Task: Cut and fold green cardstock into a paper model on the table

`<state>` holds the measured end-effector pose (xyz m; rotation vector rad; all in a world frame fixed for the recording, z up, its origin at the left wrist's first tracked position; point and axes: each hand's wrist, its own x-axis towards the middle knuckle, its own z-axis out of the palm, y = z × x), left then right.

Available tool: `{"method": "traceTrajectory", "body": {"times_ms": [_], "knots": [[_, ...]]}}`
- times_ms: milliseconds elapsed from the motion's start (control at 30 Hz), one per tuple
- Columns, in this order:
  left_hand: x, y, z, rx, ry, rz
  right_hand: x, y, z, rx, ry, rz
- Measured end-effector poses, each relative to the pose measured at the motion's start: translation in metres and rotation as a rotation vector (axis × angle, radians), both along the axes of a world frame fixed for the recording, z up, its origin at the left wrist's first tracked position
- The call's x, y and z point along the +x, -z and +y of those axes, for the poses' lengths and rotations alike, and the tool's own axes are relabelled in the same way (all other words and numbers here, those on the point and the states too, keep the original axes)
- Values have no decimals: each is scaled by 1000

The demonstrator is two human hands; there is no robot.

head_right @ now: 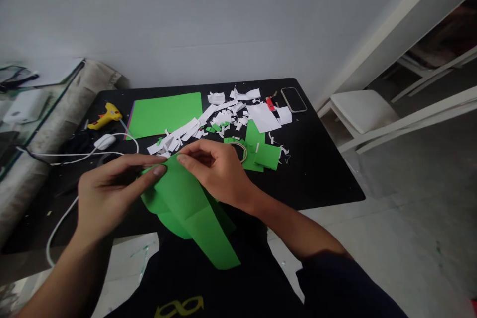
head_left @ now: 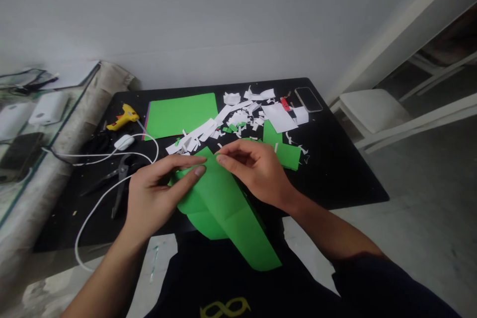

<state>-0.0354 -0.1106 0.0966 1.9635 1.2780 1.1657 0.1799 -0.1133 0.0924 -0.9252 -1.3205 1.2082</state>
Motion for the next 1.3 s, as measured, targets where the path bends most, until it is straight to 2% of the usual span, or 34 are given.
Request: {"method": "traceTrajectory", "body": {"times_ms": [767, 1300], "knots": [[-2, -1, -2, 84, 35, 4, 1, -1, -1, 66, 11, -38], [-2, 1, -3, 104, 35, -22, 0, -4, -3, 48, 14, 0]]}}
